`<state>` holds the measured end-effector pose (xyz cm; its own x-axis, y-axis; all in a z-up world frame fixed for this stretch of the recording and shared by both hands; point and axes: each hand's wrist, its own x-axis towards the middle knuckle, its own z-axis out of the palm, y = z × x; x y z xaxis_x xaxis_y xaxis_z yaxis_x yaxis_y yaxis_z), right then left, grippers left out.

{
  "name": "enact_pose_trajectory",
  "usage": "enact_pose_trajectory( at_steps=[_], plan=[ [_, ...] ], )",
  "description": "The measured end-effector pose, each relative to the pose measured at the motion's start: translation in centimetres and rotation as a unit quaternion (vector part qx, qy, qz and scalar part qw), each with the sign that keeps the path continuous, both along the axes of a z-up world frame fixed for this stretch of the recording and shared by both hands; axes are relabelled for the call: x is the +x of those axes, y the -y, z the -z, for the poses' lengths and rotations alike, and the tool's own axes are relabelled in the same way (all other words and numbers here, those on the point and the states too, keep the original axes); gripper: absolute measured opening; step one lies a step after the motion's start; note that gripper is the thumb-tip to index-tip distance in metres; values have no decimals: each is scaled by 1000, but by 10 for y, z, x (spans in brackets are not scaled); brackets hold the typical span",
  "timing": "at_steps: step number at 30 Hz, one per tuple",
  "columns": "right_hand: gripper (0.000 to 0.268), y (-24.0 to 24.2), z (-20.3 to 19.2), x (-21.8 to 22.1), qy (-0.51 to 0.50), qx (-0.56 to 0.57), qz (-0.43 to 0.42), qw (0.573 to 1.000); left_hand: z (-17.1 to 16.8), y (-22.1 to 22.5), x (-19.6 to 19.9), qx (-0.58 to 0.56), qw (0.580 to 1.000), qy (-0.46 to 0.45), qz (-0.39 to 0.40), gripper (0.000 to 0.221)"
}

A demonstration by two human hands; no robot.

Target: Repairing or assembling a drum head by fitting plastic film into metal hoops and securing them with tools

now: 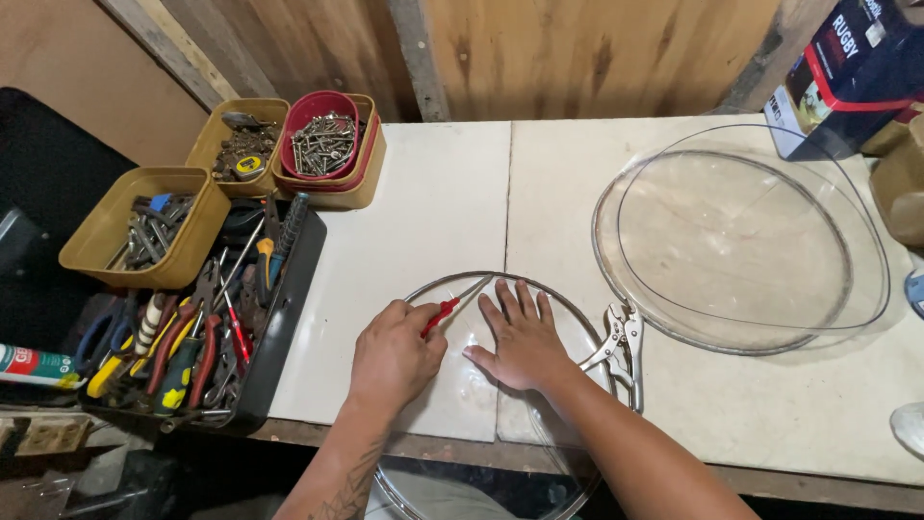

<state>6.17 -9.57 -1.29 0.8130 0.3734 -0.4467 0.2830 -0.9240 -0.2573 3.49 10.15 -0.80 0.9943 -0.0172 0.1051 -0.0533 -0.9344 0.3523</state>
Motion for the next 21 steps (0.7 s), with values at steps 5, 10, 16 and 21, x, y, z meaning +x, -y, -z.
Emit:
enact_pose_trajectory(
  at_steps=[5, 10, 16, 21],
  plan=[
    [84, 0, -4, -1, -3, 0, 2, 1000, -6, 2, 3, 6, 1000, -11, -8, 36],
    [84, 0, -2, -1, -6, 0, 0, 1000, -15, 9, 10, 47, 998, -25, 24, 37],
    [83, -1, -1, 1, -7, -11, -11, 1000, -44, 22, 40, 166, 979, -69, 93, 38],
    [83, 0, -2, 0, -5, -11, -20, 1000, -100, 30, 57, 53, 977, -202, 34, 36]
  ],
)
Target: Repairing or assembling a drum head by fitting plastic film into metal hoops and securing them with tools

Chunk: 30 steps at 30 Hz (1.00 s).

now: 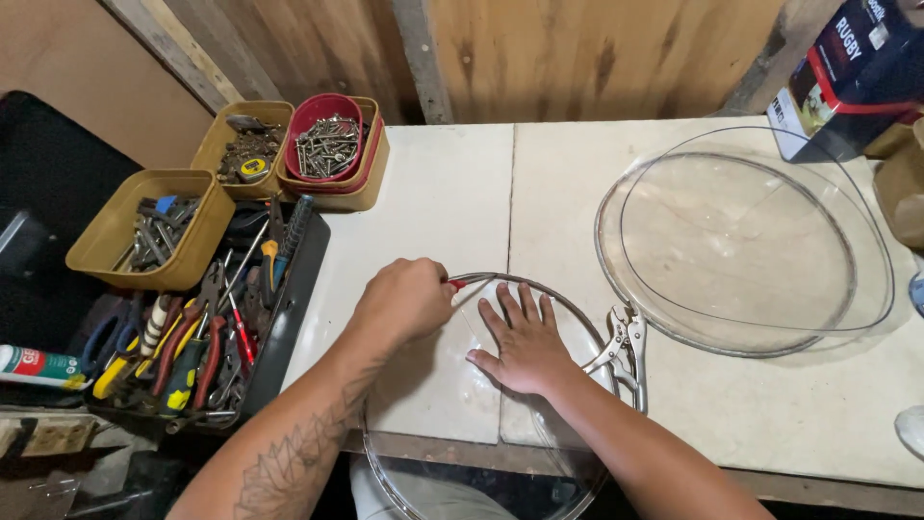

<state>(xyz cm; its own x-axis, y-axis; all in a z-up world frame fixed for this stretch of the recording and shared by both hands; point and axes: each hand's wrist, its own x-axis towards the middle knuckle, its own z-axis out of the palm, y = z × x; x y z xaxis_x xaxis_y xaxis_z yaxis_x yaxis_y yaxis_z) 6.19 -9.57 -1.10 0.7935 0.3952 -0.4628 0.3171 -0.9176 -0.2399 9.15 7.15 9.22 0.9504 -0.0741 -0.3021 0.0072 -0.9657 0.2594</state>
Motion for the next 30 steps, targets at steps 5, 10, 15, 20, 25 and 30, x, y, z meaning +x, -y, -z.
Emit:
enact_pose_trajectory(
  at_steps=[5, 10, 15, 20, 25, 30],
  plan=[
    [83, 1, -2, 0, -6, 6, -1, 1000, -4, 4, 0, 9, 1000, 2, 12, 36],
    [81, 0, 0, 0, -9, 5, 0, 1000, 24, 4, -3, 56, 995, 42, 77, 37],
    [79, 3, 25, -1, 86, 70, 26, 993, 34, 13, -30, 128, 952, 165, 222, 29],
    [41, 11, 112, 24, 305, 202, 73, 928, 42, 9, -35, 108, 962, 147, 202, 31],
    [67, 13, 90, 44, 295, 187, 164, 923, 35, 11, -32, 96, 972, 125, 174, 30],
    [26, 12, 134, 69, 319, 212, 219, 897, 34, 7, -24, 90, 979, 88, 161, 31]
  ],
)
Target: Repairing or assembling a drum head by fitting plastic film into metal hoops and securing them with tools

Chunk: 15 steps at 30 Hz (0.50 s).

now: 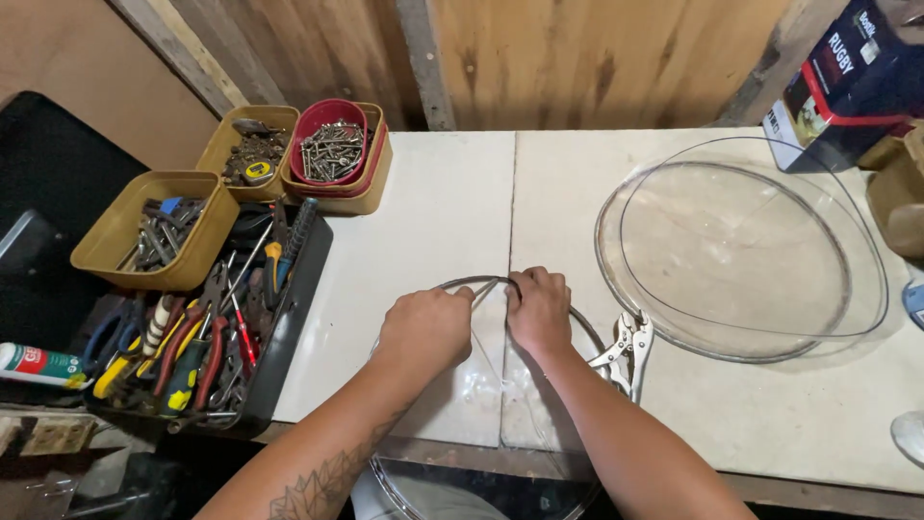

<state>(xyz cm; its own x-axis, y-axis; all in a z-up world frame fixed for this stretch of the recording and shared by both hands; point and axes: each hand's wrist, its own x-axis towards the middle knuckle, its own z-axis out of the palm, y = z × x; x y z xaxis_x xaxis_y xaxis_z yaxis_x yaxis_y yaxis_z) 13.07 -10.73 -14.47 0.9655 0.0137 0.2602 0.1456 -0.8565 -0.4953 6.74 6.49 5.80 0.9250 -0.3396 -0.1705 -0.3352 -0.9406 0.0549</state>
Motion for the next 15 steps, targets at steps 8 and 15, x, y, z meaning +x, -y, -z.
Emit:
enact_pose_trajectory(
  at_steps=[8, 15],
  plan=[
    [9, -2, -1, 11, 57, 19, 13, 998, -19, -1, 3, -60, 991, -81, -88, 41],
    [9, 0, -3, 13, 65, 29, -6, 997, -35, -5, 14, -101, 978, -108, -148, 39]
  ],
)
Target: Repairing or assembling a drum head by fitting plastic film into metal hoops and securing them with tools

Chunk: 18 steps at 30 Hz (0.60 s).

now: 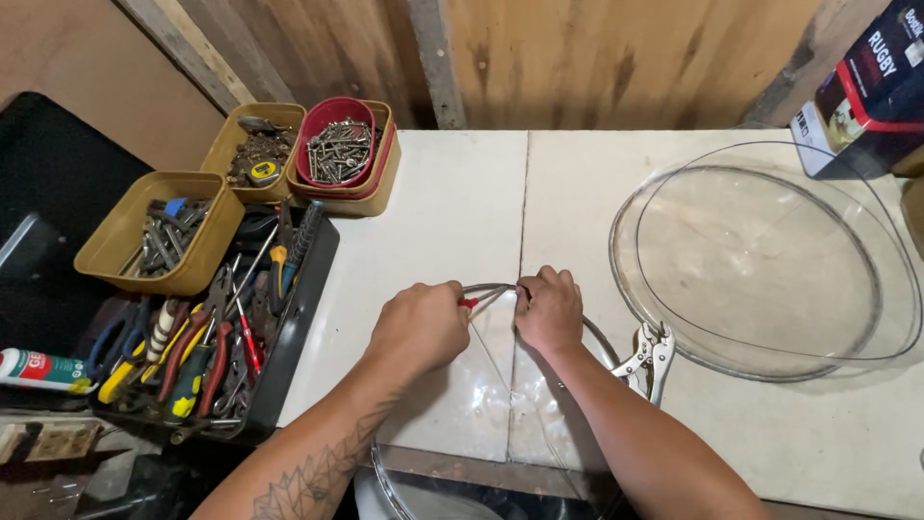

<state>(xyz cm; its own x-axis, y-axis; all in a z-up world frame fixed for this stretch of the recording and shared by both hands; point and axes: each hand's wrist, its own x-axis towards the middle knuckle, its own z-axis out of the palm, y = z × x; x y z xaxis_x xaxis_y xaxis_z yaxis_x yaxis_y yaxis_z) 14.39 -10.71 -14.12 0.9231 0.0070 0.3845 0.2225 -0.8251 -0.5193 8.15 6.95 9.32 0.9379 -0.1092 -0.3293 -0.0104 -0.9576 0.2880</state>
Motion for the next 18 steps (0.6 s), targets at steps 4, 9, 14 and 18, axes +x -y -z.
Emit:
enact_pose_trajectory(
  at_steps=[4, 9, 14, 18],
  plan=[
    [10, 2, -3, -1, -24, -13, -14, 1000, -6, 1, 1, -42, 999, -2, -31, 36],
    [11, 1, -5, -2, -19, -3, -19, 1000, -7, 0, -2, -45, 997, -24, -53, 35],
    [12, 1, -7, -1, -13, 0, -20, 1000, 14, -7, 1, -63, 994, -30, -87, 35],
    [12, 1, -7, -3, -21, -8, -19, 1000, 18, -9, -8, -35, 996, -24, -77, 38]
  ],
)
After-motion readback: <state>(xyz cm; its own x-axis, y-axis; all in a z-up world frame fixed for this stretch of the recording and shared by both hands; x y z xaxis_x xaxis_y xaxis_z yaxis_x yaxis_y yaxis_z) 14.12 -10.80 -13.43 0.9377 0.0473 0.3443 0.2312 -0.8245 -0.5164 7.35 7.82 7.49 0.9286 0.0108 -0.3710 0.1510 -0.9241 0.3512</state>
